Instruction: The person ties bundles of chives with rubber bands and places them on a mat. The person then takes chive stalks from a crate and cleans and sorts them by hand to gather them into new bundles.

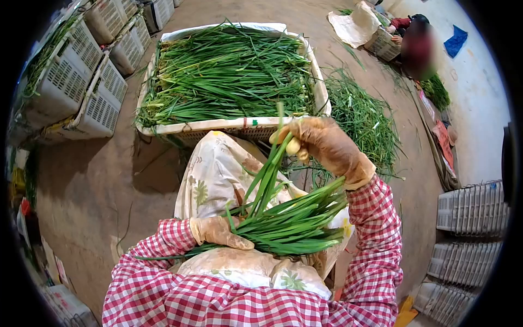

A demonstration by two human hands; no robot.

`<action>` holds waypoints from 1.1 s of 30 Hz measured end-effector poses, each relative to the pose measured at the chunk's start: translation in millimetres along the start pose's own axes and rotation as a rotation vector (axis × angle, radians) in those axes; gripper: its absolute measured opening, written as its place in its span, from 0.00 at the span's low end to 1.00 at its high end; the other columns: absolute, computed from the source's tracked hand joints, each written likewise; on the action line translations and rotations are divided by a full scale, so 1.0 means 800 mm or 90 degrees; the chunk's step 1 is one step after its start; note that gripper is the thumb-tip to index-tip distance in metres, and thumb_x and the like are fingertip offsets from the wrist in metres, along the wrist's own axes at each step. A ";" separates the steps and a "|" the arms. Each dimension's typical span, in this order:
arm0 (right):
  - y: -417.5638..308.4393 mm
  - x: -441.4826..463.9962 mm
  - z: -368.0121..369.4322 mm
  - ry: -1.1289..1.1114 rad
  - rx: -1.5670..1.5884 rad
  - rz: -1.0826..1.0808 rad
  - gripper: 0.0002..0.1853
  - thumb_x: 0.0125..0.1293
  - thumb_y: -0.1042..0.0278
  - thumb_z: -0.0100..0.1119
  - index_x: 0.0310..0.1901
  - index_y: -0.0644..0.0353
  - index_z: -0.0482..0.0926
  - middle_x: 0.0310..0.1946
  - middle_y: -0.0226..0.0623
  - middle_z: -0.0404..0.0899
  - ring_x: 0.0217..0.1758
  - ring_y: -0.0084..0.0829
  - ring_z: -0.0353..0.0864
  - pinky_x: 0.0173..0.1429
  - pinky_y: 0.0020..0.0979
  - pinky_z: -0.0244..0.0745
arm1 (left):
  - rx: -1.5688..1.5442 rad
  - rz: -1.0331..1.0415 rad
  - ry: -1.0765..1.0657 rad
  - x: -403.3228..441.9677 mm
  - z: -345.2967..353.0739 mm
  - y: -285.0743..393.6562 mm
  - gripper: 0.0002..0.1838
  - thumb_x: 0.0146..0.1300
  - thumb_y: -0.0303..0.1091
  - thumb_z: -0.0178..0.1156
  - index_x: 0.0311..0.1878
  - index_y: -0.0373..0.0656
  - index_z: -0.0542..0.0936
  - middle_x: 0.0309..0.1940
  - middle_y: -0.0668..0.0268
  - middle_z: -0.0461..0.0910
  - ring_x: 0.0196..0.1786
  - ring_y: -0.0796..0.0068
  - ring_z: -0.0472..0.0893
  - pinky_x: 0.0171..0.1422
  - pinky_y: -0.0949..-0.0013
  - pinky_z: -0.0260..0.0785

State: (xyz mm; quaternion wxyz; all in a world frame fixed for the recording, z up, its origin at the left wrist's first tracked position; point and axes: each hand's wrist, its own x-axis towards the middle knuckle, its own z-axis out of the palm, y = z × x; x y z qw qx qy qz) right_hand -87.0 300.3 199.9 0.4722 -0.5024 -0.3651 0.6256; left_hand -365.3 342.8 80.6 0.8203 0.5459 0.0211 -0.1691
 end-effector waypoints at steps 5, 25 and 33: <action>-0.050 -0.025 -0.064 0.294 -0.091 -0.258 0.16 0.70 0.59 0.49 0.37 0.63 0.82 0.24 0.24 0.74 0.23 0.13 0.63 0.27 0.15 0.59 | -0.263 0.036 0.003 0.003 -0.017 -0.020 0.46 0.55 0.39 0.68 0.72 0.41 0.52 0.68 0.62 0.61 0.69 0.70 0.61 0.71 0.64 0.53; -0.059 -0.194 -0.107 0.645 -1.099 -0.431 0.26 0.66 0.58 0.57 0.62 0.61 0.68 0.52 0.32 0.78 0.45 0.20 0.78 0.47 0.22 0.75 | -0.570 0.305 0.171 -0.013 -0.056 -0.079 0.27 0.61 0.41 0.60 0.60 0.36 0.70 0.54 0.56 0.77 0.54 0.65 0.78 0.61 0.63 0.71; 0.065 -0.170 -0.001 0.363 0.179 -0.014 0.40 0.62 0.36 0.53 0.65 0.61 0.63 0.46 0.28 0.75 0.26 0.10 0.60 0.21 0.11 0.51 | -0.539 0.301 0.144 0.003 -0.062 -0.068 0.27 0.61 0.40 0.60 0.60 0.36 0.71 0.53 0.56 0.77 0.53 0.65 0.79 0.60 0.63 0.71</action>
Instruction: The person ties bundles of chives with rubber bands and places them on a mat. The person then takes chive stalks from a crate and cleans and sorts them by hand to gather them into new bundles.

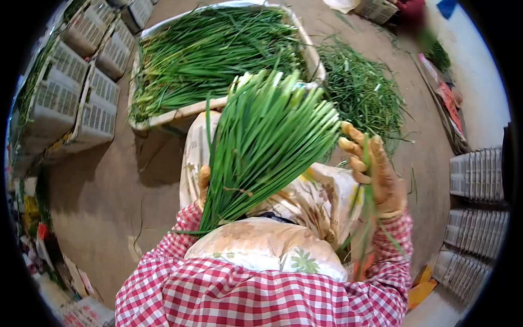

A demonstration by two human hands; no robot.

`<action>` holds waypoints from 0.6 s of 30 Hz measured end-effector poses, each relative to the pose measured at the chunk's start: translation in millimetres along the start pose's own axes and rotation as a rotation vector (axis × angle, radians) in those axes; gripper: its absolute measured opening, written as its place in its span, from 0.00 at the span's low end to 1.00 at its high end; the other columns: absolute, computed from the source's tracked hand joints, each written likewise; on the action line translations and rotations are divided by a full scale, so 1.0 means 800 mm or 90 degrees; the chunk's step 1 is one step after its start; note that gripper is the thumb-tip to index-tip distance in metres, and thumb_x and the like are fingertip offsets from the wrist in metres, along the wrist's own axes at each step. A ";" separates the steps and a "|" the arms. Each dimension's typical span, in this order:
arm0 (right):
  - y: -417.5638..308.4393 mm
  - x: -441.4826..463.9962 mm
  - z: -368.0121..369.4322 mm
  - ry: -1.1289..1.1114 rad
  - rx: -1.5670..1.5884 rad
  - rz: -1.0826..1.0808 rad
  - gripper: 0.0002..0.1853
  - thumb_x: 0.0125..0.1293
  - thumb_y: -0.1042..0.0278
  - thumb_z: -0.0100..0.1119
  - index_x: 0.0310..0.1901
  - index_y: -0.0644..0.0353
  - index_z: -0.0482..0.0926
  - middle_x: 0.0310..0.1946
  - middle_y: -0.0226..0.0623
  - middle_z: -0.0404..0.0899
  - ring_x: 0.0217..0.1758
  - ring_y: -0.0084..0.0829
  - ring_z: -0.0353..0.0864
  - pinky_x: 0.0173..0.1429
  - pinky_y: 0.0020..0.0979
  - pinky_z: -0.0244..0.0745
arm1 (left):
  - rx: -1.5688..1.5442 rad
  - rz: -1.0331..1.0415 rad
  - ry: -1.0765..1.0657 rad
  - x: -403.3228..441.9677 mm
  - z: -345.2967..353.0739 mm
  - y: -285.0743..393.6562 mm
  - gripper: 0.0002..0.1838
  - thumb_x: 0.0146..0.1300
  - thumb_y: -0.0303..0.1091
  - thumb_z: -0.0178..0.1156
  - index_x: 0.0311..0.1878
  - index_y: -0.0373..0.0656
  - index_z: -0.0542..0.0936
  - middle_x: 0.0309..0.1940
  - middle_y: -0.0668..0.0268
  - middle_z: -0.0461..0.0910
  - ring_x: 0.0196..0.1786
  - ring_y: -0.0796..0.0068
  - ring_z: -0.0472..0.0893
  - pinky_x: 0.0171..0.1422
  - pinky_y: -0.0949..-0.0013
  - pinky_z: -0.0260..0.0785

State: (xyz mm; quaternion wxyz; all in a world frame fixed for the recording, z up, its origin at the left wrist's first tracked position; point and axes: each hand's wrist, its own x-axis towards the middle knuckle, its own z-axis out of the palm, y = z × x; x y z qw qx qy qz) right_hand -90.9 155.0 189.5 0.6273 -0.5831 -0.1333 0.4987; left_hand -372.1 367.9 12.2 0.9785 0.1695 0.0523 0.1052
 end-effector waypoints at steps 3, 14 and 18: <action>0.042 0.022 -0.026 0.090 0.108 -0.059 0.47 0.57 0.29 0.53 0.65 0.63 0.60 0.45 0.27 0.72 0.30 0.10 0.63 0.23 0.10 0.59 | 0.007 -0.006 -0.004 0.003 -0.002 0.003 0.26 0.61 0.40 0.59 0.60 0.36 0.71 0.53 0.56 0.77 0.53 0.65 0.79 0.60 0.63 0.72; 0.043 0.101 0.048 -0.042 0.071 -0.218 0.46 0.56 0.24 0.47 0.63 0.57 0.66 0.60 0.37 0.69 0.61 0.30 0.69 0.59 0.33 0.71 | 0.036 -0.006 -0.072 0.028 0.008 0.003 0.25 0.62 0.38 0.59 0.59 0.36 0.71 0.53 0.56 0.77 0.53 0.66 0.79 0.59 0.63 0.72; 0.038 0.108 0.065 -0.015 0.271 -0.254 0.29 0.59 0.48 0.64 0.56 0.60 0.72 0.49 0.37 0.77 0.50 0.31 0.79 0.55 0.35 0.78 | 0.045 -0.025 -0.035 0.031 0.015 -0.001 0.22 0.63 0.33 0.56 0.59 0.35 0.72 0.54 0.58 0.76 0.54 0.69 0.77 0.61 0.65 0.69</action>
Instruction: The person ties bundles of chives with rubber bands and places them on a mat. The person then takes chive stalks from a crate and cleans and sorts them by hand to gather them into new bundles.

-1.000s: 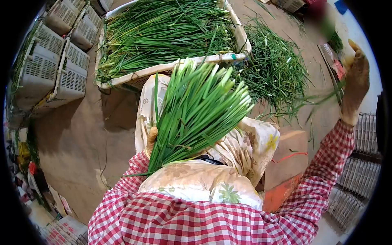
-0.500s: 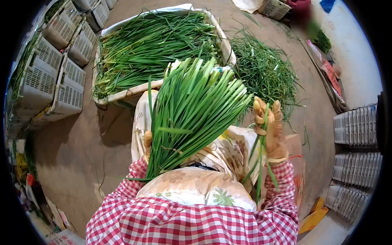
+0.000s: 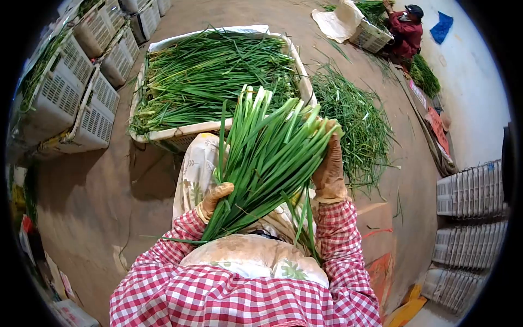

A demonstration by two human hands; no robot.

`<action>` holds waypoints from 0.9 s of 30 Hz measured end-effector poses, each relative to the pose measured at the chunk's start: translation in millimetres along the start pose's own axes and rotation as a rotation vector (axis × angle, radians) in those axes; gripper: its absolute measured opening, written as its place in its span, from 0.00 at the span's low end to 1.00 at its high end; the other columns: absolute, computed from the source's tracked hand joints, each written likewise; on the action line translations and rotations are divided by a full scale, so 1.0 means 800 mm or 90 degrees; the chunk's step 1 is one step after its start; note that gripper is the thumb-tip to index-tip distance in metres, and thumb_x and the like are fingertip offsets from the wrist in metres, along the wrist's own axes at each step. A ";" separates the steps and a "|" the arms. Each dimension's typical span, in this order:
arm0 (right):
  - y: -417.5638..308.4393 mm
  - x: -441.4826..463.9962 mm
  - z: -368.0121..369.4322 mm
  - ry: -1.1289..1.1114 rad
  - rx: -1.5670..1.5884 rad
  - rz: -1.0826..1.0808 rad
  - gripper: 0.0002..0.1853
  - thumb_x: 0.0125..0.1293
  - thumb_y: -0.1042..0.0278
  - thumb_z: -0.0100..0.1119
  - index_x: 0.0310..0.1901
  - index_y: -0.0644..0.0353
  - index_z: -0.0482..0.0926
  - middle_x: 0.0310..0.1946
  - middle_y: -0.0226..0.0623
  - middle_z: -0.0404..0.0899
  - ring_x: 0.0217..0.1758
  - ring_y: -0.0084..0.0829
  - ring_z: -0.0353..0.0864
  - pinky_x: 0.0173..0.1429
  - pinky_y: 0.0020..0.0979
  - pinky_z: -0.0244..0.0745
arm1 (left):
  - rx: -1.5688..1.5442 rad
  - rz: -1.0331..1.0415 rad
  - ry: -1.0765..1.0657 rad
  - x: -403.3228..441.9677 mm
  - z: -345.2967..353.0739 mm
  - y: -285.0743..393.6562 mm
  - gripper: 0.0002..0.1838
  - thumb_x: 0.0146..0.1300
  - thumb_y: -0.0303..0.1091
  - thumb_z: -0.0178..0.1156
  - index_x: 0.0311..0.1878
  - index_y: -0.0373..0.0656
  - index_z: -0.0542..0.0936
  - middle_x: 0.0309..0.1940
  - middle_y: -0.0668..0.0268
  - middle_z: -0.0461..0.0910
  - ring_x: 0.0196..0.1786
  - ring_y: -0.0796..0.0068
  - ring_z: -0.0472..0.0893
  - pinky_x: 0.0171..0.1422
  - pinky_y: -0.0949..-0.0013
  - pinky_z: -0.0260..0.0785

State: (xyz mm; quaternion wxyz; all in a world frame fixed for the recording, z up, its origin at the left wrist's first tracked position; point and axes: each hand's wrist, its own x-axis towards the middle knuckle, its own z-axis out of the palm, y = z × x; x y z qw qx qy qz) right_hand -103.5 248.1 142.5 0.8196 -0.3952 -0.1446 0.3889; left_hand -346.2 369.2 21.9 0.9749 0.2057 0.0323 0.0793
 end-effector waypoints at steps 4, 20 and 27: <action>0.027 -0.004 0.014 -0.019 0.303 0.048 0.24 0.65 0.46 0.53 0.52 0.57 0.75 0.48 0.35 0.78 0.48 0.32 0.78 0.54 0.34 0.77 | 0.031 -0.031 0.053 -0.011 0.008 0.000 0.19 0.64 0.28 0.53 0.58 0.34 0.72 0.55 0.60 0.75 0.56 0.73 0.76 0.64 0.67 0.65; 0.072 0.003 -0.044 0.015 0.083 0.124 0.26 0.69 0.50 0.48 0.61 0.60 0.66 0.57 0.36 0.71 0.57 0.32 0.72 0.62 0.33 0.68 | -0.047 0.055 -0.044 0.018 0.048 -0.021 0.30 0.67 0.49 0.52 0.67 0.45 0.63 0.62 0.61 0.69 0.61 0.66 0.72 0.67 0.59 0.63; 0.069 0.008 -0.060 0.018 -0.061 0.126 0.28 0.71 0.51 0.46 0.65 0.61 0.62 0.60 0.36 0.68 0.62 0.31 0.68 0.67 0.32 0.63 | -0.157 -0.005 -0.097 0.018 0.062 -0.018 0.32 0.65 0.52 0.54 0.67 0.44 0.63 0.62 0.60 0.70 0.60 0.68 0.73 0.66 0.62 0.65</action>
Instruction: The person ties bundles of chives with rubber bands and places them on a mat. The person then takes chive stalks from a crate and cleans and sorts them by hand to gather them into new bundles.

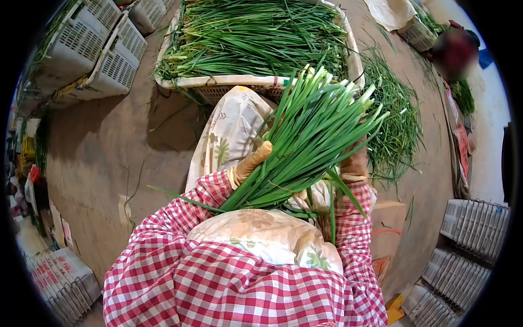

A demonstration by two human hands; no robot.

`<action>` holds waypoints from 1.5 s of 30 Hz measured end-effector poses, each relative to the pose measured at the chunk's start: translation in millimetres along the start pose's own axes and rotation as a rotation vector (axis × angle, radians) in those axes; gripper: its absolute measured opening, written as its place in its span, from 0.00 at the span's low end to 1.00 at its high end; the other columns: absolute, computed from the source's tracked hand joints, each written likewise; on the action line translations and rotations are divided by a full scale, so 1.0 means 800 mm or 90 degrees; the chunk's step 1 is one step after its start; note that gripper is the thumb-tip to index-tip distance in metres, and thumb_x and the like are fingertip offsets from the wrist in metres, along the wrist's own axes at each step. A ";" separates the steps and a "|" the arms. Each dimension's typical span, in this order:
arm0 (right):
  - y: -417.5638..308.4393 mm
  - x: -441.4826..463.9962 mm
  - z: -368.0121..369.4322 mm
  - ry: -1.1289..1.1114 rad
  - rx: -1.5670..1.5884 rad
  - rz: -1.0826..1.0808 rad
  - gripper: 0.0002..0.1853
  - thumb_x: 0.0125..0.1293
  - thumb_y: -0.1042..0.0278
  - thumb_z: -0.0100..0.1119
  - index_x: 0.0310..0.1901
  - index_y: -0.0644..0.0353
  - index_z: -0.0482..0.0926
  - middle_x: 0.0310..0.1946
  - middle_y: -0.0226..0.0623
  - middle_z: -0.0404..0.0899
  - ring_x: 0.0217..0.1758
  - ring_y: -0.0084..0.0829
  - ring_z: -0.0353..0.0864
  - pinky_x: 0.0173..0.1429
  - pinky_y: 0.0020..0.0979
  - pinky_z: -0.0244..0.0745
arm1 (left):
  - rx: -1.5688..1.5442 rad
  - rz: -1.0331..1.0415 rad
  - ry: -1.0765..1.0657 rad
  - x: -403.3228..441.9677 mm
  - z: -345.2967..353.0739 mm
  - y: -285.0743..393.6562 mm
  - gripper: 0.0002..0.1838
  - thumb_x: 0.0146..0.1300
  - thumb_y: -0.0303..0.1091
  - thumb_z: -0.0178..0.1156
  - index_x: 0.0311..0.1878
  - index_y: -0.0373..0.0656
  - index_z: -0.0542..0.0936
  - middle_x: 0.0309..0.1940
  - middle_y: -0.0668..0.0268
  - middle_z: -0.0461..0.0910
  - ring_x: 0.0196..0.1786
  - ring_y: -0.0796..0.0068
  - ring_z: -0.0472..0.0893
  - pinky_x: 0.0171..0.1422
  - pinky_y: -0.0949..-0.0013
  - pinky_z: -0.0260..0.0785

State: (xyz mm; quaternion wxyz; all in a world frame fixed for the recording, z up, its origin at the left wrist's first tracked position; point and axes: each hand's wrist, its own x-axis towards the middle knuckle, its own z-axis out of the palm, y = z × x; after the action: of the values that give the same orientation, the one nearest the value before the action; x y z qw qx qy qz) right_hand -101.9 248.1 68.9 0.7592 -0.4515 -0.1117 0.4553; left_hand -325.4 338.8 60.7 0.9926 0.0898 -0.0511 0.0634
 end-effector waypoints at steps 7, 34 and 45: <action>-0.122 -0.061 0.060 0.144 -0.522 -0.498 0.17 0.72 0.58 0.46 0.44 0.63 0.79 0.35 0.36 0.79 0.33 0.23 0.75 0.40 0.25 0.73 | 0.039 -0.043 0.116 0.031 -0.002 0.015 0.36 0.61 0.54 0.57 0.67 0.42 0.63 0.61 0.57 0.70 0.62 0.65 0.72 0.68 0.59 0.64; -0.072 -0.058 0.120 0.056 -0.806 -0.376 0.08 0.55 0.66 0.68 0.32 0.61 0.82 0.23 0.34 0.77 0.26 0.29 0.75 0.32 0.30 0.70 | 0.067 -0.051 0.154 0.079 -0.014 0.015 0.23 0.55 0.34 0.58 0.54 0.32 0.74 0.42 0.56 0.82 0.41 0.67 0.83 0.51 0.68 0.76; -0.076 -0.104 0.124 -0.115 -0.490 -0.205 0.06 0.53 0.77 0.65 0.23 0.62 0.77 0.17 0.29 0.72 0.21 0.22 0.70 0.26 0.26 0.66 | 0.097 0.058 0.005 0.077 -0.004 0.023 0.30 0.62 0.45 0.57 0.63 0.38 0.66 0.56 0.54 0.74 0.54 0.66 0.78 0.62 0.62 0.70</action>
State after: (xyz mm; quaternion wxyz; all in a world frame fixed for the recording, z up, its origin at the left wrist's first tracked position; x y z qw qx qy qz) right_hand -170.2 229.4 193.3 0.5841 -0.6369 -0.4087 0.2935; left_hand -267.0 364.5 67.5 0.9792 0.1625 -0.0459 0.1124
